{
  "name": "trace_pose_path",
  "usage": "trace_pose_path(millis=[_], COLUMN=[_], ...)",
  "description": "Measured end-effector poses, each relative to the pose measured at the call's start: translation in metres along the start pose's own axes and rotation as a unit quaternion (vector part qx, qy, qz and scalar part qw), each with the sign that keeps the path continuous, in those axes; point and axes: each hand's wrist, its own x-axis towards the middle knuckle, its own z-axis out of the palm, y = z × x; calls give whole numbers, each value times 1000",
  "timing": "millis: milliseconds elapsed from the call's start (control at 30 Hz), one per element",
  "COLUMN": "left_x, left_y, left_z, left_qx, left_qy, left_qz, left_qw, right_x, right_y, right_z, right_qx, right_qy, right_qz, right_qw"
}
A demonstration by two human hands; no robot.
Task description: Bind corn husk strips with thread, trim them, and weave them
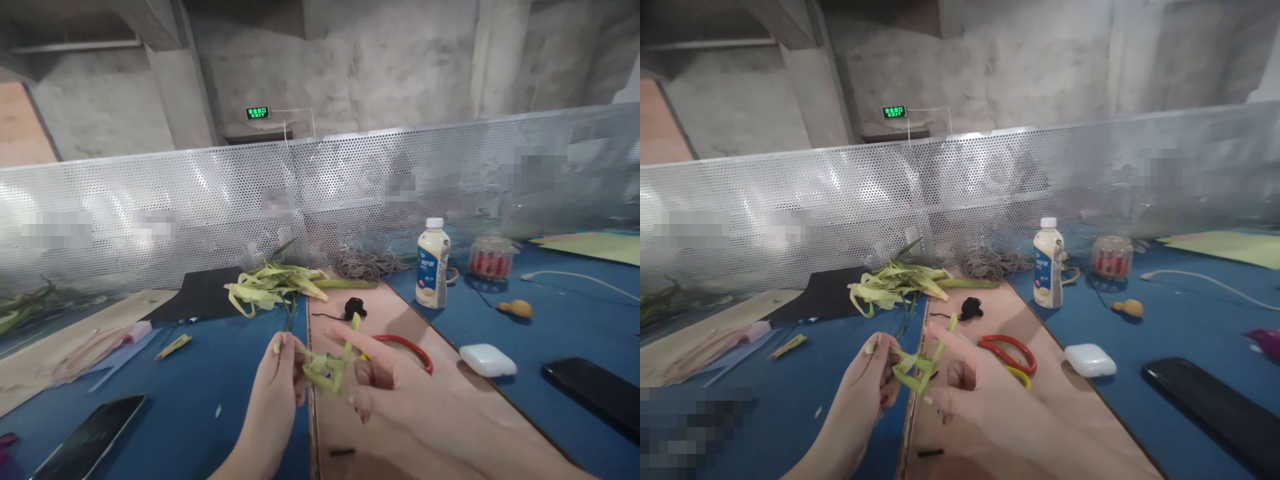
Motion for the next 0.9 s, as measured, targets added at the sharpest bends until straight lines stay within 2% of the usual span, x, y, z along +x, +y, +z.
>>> trace_pose_path(millis=[200, 433, 600, 767, 900], left_x=[3, 12, 13, 11, 9], left_y=[1, -4, 0, 3, 4], left_z=[-1, -8, -8, -8, -7], left_qx=[24, 24, 29, 29, -8], left_qy=[33, 16, 31, 66, 105], left_qz=[8, 3, 21, 60, 72], left_qw=[999, 1000, 999, 996, 992], right_x=[-2, 0, 1, 0, -1], right_y=[-1, 1, 0, -2, 2], right_z=[-4, -12, -15, -16, -15], right_qx=[45, 76, 67, 60, 52], right_qy=[-39, -70, -68, -81, -72], right_qz=[10, -4, -10, -6, -13], right_qw=[998, 995, 995, 995, 996])
